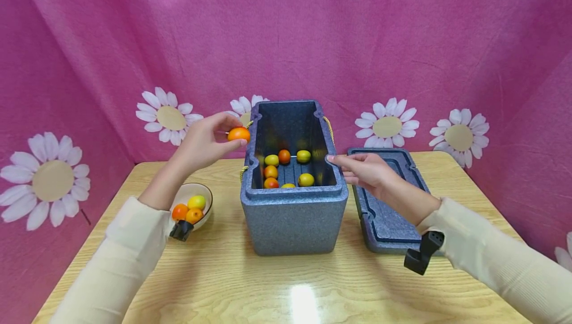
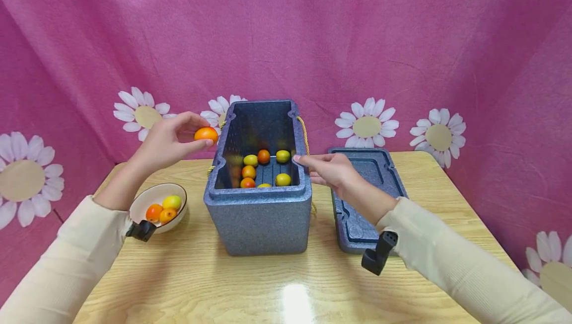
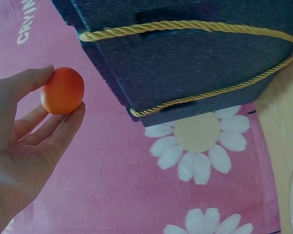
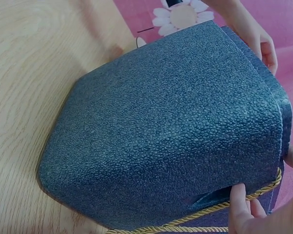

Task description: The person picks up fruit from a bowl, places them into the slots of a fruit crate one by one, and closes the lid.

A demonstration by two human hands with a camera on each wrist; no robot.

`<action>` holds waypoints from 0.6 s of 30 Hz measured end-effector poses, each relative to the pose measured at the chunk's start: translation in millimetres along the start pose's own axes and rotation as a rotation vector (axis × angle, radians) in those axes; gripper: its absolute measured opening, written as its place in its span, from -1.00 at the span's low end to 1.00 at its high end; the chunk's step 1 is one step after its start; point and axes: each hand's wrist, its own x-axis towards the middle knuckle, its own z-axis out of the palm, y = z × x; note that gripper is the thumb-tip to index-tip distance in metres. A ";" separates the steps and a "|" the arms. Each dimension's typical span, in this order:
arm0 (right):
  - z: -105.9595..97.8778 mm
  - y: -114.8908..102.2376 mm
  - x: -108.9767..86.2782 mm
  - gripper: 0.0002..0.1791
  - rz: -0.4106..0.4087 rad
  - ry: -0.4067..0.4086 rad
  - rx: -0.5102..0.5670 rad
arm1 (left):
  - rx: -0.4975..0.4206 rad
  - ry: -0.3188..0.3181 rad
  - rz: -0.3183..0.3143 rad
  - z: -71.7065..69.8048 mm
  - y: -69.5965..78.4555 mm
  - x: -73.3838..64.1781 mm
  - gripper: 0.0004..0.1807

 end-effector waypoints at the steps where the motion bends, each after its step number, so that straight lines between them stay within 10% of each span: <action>1: -0.2 0.0 0.0 -0.08 0.002 0.001 0.000 | 0.006 -0.007 -0.002 -0.9 2.8 1.2 -0.66; 18: -1.5 0.4 0.9 -0.06 0.016 0.010 -0.011 | 0.066 -0.192 -0.040 -14.1 43.9 36.9 -0.71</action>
